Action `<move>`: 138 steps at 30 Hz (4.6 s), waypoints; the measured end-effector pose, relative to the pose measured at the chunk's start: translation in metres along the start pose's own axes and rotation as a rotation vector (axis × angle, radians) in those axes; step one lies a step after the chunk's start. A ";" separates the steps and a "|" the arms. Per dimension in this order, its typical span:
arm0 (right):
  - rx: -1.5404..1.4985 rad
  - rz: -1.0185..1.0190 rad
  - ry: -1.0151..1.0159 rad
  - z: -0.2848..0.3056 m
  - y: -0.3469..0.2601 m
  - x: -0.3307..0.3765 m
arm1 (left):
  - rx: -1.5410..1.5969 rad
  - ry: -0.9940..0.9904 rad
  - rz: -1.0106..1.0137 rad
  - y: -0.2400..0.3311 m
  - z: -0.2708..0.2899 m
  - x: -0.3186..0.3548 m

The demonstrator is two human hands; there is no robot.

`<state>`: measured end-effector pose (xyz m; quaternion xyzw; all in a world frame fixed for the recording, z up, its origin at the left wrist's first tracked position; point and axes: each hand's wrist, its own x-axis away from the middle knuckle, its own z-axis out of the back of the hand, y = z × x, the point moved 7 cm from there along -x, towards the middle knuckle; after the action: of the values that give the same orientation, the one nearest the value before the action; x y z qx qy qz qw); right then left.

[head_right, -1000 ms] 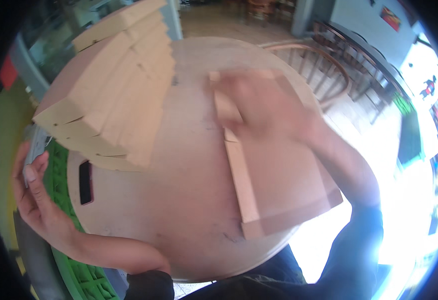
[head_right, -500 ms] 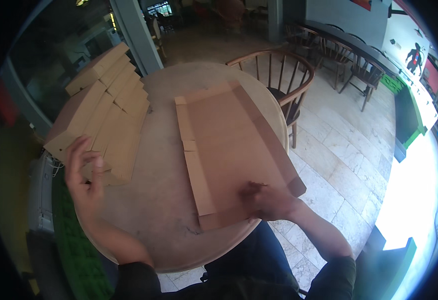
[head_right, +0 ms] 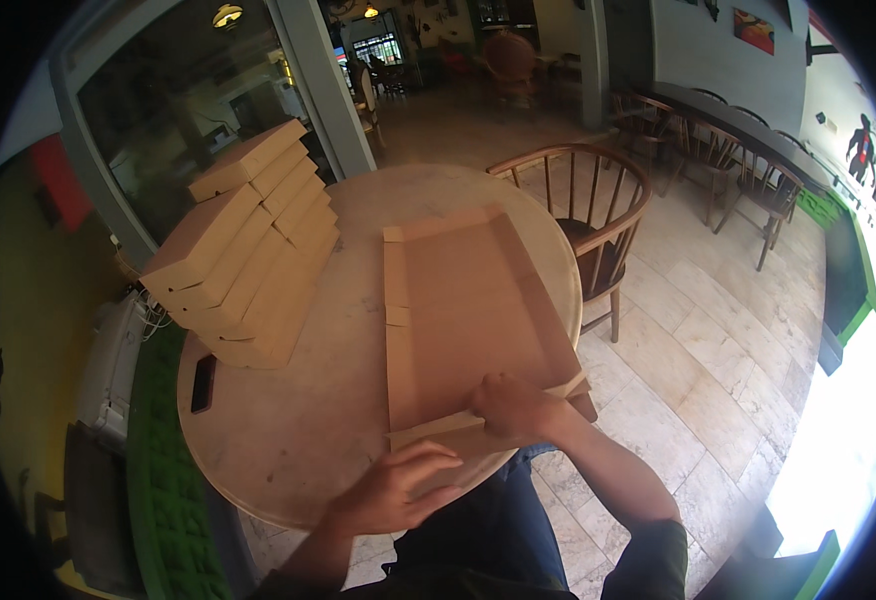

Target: The person assembles flat cardboard pieces into small rectangular boxes by folding and interlocking the tabs. They repeatedly pick up a flat piece, fold the sides, and secure the tabs to form a box, then place the finished box on a growing stack on the table.

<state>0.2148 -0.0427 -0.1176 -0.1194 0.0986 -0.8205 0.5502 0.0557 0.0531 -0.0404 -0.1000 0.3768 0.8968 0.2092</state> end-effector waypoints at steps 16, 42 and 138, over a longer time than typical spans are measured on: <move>0.542 -0.190 1.428 0.387 -0.006 -0.008 | -0.500 0.171 0.153 -0.057 -0.075 0.011; -0.049 -0.075 0.926 0.008 -0.087 0.119 | 1.200 0.367 0.914 -0.101 -0.105 0.035; -0.477 -0.320 -0.060 -0.013 -0.012 0.059 | -0.397 -0.136 -0.384 -0.020 -0.079 -0.016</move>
<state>0.1789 -0.0930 -0.1216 -0.2838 0.2521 -0.8467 0.3728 0.0806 0.0043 -0.1023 -0.1480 0.1532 0.9017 0.3763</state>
